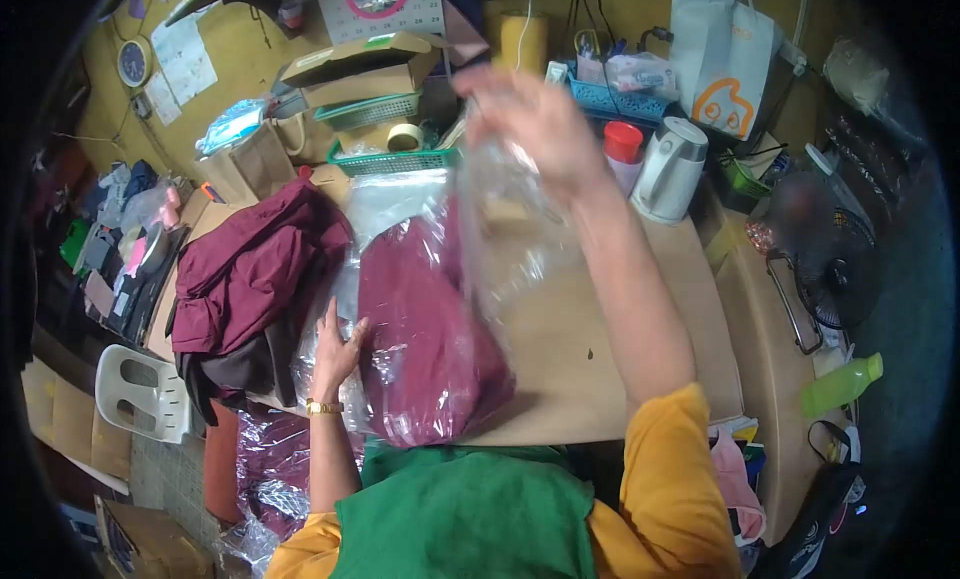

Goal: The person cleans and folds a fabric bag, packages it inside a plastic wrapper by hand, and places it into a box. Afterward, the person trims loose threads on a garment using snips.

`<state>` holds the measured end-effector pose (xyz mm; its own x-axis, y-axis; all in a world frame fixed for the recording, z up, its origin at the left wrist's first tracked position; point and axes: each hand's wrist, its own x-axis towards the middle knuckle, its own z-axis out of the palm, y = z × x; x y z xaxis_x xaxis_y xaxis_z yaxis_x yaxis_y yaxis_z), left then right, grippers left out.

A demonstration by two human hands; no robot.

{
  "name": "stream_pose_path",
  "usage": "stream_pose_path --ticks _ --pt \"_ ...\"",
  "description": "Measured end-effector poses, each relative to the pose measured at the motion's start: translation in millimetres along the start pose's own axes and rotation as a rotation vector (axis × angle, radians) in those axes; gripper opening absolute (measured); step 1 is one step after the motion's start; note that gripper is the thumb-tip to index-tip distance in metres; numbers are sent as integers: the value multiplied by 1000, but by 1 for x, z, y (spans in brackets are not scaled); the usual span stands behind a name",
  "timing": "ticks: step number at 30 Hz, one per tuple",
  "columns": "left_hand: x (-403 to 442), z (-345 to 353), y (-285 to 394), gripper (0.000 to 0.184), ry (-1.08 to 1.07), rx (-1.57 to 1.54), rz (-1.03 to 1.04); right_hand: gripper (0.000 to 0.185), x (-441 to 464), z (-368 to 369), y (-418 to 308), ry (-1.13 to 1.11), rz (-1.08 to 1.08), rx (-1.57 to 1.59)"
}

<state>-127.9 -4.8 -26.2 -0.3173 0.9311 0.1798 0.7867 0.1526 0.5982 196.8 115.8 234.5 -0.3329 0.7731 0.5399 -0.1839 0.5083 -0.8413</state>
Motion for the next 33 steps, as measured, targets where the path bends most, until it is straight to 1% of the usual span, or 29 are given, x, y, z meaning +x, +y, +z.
stream_pose_path --ticks 1,3,4,5,7,9,11,12,13,14,15,16,17,18,19,20,21,22,23,24,25,26,27,28,29,30,31,32,33 --pt "-2 -2 3 86 6 1 -1 33 21 11 -24 -44 -85 5" --pt "-8 -4 16 83 -150 -824 -235 24 35 41 -87 148 -57 -12" --pt "-7 8 12 82 -179 -1053 -213 24 39 38 -88 145 -62 -9" --pt "-9 17 9 83 -235 -1239 -232 23 44 24 -91 165 -117 11" --pt "-19 10 41 79 -543 -1844 -395 21 56 -20 -96 207 -224 50" --pt "-10 30 23 74 -621 -2043 -427 20 62 -63 -99 256 -323 85" --pt "-10 -8 35 61 -137 -1306 -278 20 36 -73 -101 415 -386 -123" --pt "4 -31 15 58 -162 -1088 -86 18 13 -90 -89 475 -381 -236" --pt "2 -56 18 57 -17 -1056 28 18 -18 -120 -75 559 -177 -492" --pt "-2 -87 28 57 -15 -963 3 23 -48 -151 -38 410 -225 -372" --pt "3 -96 11 63 -38 -825 24 26 -85 -155 -7 426 -21 -589" --pt "5 -103 -5 60 55 -259 102 23 -111 -175 37 80 87 -1401" --pt "4 -105 -13 58 141 309 169 19 -143 -140 55 283 553 -872" --pt "3 -107 2 54 210 379 190 17 -176 -126 92 327 513 -764" --pt "0 -111 30 49 283 449 211 16 -183 -102 89 281 789 -629" --pt "-4 -110 64 41 314 391 331 15 -187 -87 94 162 708 -613" --pt "-6 -107 92 41 166 197 421 15 -189 -71 99 44 635 -592" --pt "-12 -90 120 46 173 46 646 16 -183 -48 96 34 629 -460" --pt "-14 -77 149 64 -34 -130 750 16 -175 -26 89 26 617 -328" --pt "-16 -48 170 80 -117 -352 839 19 -167 -10 85 -59 525 -202" --pt "-12 -27 184 91 -135 -330 978 22 -158 0 80 -143 427 -79" --pt "-9 -15 196 63 -129 -347 948 22 -150 7 69 -139 424 -83" --pt "0 -10 195 63 -129 -352 954 26 -142 10 57 -125 276 -251" --pt "10 -7 190 43 -200 -380 865 29 -136 9 50 -108 127 -418" --pt "18 -7 186 24 -274 -404 777 29 -133 0 48 -98 126 -425" --pt "23 -10 183 11 -135 -528 777 30 -131 -14 45 -133 263 -439" --pt "26 -26 179 9 -112 -562 727 32 -133 -26 43 -168 402 -448" --pt "36 -32 164 7 -116 -660 689 31 -140 -38 60 -79 379 -387" --pt "45 -38 149 6 -208 -899 589 31 -143 -47 63 -71 377 -387"
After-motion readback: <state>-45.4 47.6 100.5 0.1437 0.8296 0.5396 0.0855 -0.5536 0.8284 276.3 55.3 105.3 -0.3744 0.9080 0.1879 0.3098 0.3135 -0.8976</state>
